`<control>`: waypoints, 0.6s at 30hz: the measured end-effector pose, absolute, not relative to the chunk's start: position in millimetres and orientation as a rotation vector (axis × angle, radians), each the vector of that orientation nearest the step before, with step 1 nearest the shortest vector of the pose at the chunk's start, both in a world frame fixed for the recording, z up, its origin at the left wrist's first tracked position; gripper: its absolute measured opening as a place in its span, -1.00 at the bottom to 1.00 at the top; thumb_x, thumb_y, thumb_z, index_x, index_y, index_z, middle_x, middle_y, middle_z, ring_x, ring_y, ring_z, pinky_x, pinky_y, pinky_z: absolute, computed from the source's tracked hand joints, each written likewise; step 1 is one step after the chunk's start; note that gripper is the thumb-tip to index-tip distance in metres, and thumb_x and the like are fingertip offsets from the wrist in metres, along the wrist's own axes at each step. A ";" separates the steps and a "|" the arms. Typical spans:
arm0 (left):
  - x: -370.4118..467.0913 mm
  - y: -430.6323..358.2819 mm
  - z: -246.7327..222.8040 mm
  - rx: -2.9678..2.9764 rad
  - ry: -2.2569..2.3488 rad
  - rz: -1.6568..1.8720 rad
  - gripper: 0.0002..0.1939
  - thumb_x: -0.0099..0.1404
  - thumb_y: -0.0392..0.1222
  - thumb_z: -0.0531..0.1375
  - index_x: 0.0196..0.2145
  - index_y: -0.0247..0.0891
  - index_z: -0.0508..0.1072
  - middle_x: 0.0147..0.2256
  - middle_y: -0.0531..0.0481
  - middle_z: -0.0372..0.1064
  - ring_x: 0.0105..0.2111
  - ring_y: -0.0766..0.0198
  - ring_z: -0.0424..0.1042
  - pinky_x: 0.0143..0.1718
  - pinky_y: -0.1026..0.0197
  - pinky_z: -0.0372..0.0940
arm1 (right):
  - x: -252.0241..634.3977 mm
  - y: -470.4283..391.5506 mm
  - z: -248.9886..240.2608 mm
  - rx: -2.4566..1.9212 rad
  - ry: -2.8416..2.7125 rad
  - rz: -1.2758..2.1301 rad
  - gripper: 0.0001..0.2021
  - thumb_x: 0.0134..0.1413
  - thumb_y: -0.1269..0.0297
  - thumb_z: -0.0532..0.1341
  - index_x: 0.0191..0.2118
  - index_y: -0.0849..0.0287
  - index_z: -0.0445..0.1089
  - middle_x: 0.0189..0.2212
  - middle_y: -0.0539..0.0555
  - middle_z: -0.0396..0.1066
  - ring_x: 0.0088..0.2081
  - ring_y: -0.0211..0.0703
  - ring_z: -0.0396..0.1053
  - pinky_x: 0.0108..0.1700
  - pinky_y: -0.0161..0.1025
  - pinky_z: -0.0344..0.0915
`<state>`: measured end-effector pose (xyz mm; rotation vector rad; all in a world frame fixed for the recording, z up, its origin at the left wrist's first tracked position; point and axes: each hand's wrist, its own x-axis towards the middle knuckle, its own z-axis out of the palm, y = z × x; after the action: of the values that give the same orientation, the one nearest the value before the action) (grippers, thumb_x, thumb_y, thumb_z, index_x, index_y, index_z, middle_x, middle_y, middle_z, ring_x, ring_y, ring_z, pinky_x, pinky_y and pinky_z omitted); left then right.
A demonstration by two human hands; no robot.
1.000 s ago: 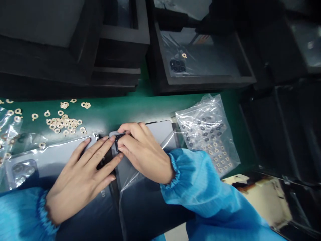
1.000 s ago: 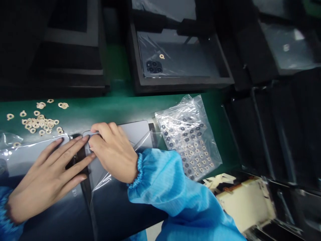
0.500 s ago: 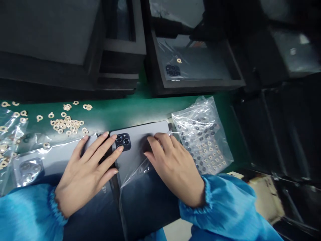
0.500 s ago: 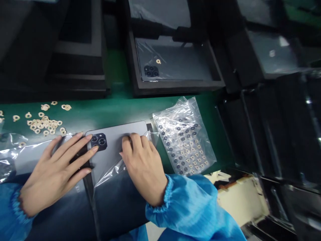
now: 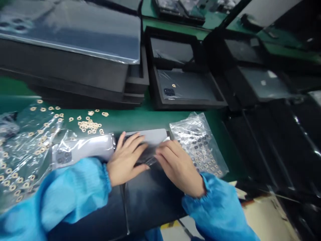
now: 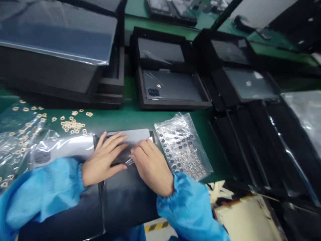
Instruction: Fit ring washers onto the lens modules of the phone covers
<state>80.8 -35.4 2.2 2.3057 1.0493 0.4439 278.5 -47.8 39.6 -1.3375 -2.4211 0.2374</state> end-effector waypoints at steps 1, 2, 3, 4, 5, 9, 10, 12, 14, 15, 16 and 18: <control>86.4 -35.6 1.5 2.224 1.042 0.470 -0.55 0.27 -0.01 0.24 0.07 -0.22 0.40 0.22 -0.15 0.24 0.31 -0.02 0.04 0.33 -0.36 -0.32 | 279.2 -55.3 42.0 -1.303 -2.359 0.201 -0.86 0.27 0.48 0.07 -0.29 0.18 0.31 -0.37 0.09 0.34 -0.33 -0.13 0.25 -0.26 -0.19 0.26; 90.9 -35.9 1.3 2.157 1.049 0.501 -0.63 0.25 -0.01 0.26 -0.02 -0.15 0.46 0.19 -0.09 0.29 0.30 0.00 0.07 0.33 -0.38 -0.39 | 279.5 -62.2 42.6 -1.286 -2.298 0.168 -0.87 0.26 0.51 0.09 -0.28 0.17 0.31 -0.37 0.07 0.34 -0.34 -0.15 0.25 -0.27 -0.21 0.26; 94.2 -36.0 1.9 2.111 1.065 0.534 -0.75 0.25 -0.03 0.27 -0.13 -0.11 0.51 0.14 -0.02 0.36 0.28 0.03 0.11 0.33 -0.37 -0.44 | 279.4 -68.2 41.1 -1.282 -2.237 0.148 -0.87 0.24 0.52 0.11 -0.27 0.15 0.30 -0.37 0.06 0.32 -0.34 -0.16 0.26 -0.29 -0.23 0.26; 96.0 -35.9 3.1 2.085 1.084 0.560 -0.86 0.26 -0.05 0.26 -0.23 -0.08 0.53 0.06 0.05 0.43 0.25 0.08 0.18 0.34 -0.34 -0.46 | 278.6 -73.1 37.6 -1.291 -2.166 0.137 -0.86 0.22 0.54 0.12 -0.26 0.14 0.29 -0.37 0.05 0.31 -0.34 -0.18 0.26 -0.30 -0.24 0.27; 96.2 -35.2 4.8 2.078 1.107 0.582 -0.91 0.29 -0.08 0.24 -0.32 -0.08 0.53 -0.03 0.10 0.48 0.19 0.14 0.26 0.34 -0.31 -0.46 | 277.2 -76.8 32.3 -1.311 -2.086 0.130 -0.86 0.20 0.54 0.14 -0.25 0.13 0.29 -0.36 0.04 0.30 -0.33 -0.18 0.28 -0.28 -0.24 0.29; 80.5 -23.3 11.6 2.071 1.267 0.685 -0.76 0.36 -0.13 0.13 -0.44 -0.15 0.48 -0.20 0.08 0.49 0.00 0.24 0.38 0.34 -0.26 -0.38 | 269.3 -83.4 2.6 -1.444 -1.849 0.065 -0.74 0.18 0.46 0.18 -0.03 0.12 0.27 -0.14 0.18 0.32 -0.09 -0.02 0.35 -0.07 -0.01 0.40; 74.0 -18.2 11.7 2.063 1.324 0.708 -0.74 0.36 -0.12 0.12 -0.45 -0.17 0.48 -0.18 0.04 0.47 0.01 0.20 0.36 0.33 -0.28 -0.36 | 267.6 -83.5 -4.4 -1.478 -1.857 0.059 -0.67 0.17 0.42 0.19 0.05 0.13 0.25 -0.06 0.24 0.32 -0.01 0.05 0.35 -0.02 0.08 0.40; 62.3 -7.2 9.2 2.046 1.410 0.715 -0.73 0.35 -0.12 0.11 -0.46 -0.21 0.48 -0.09 -0.05 0.43 0.08 0.10 0.30 0.30 -0.33 -0.31 | 265.8 -82.2 -15.4 -1.543 -1.914 0.087 -0.56 0.17 0.38 0.20 0.16 0.12 0.18 0.06 0.33 0.30 0.11 0.17 0.30 0.05 0.20 0.36; 55.3 3.4 4.5 2.037 1.437 0.671 -0.73 0.35 -0.13 0.11 -0.46 -0.24 0.48 0.06 -0.13 0.35 0.17 -0.01 0.21 0.27 -0.37 -0.22 | 266.4 -80.2 -21.6 -1.592 -1.938 0.114 -0.50 0.16 0.36 0.20 0.21 0.07 0.16 0.14 0.33 0.28 0.17 0.25 0.27 0.09 0.27 0.33; 54.0 8.2 2.0 2.035 1.429 0.635 -0.74 0.35 -0.13 0.11 -0.44 -0.26 0.48 0.11 -0.16 0.31 0.19 -0.03 0.20 0.25 -0.37 -0.14 | 267.8 -79.8 -23.1 -1.610 -1.929 0.120 -0.50 0.17 0.36 0.20 0.22 0.05 0.16 0.16 0.33 0.27 0.19 0.26 0.25 0.10 0.29 0.31; 54.0 12.3 0.0 2.034 1.412 0.593 -0.75 0.35 -0.13 0.12 -0.42 -0.28 0.48 0.12 -0.17 0.30 0.18 -0.02 0.22 0.22 -0.33 -0.02 | 269.9 -80.2 -23.8 -1.612 -1.919 0.112 -0.51 0.17 0.36 0.19 0.21 0.05 0.17 0.17 0.34 0.26 0.19 0.28 0.25 0.10 0.31 0.31; 56.5 18.2 -1.5 2.028 1.371 0.507 -0.79 0.35 -0.12 0.15 -0.35 -0.30 0.48 0.02 -0.15 0.39 0.06 0.08 0.35 0.10 -0.16 0.25 | 275.9 -83.8 -24.2 -1.613 -1.867 0.108 -0.55 0.18 0.34 0.18 0.18 0.12 0.21 0.18 0.38 0.26 0.19 0.31 0.26 0.10 0.35 0.30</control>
<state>56.5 18.2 -1.5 2.0283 1.3705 0.5068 275.9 -83.8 -24.2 -1.6127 -1.8669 0.1077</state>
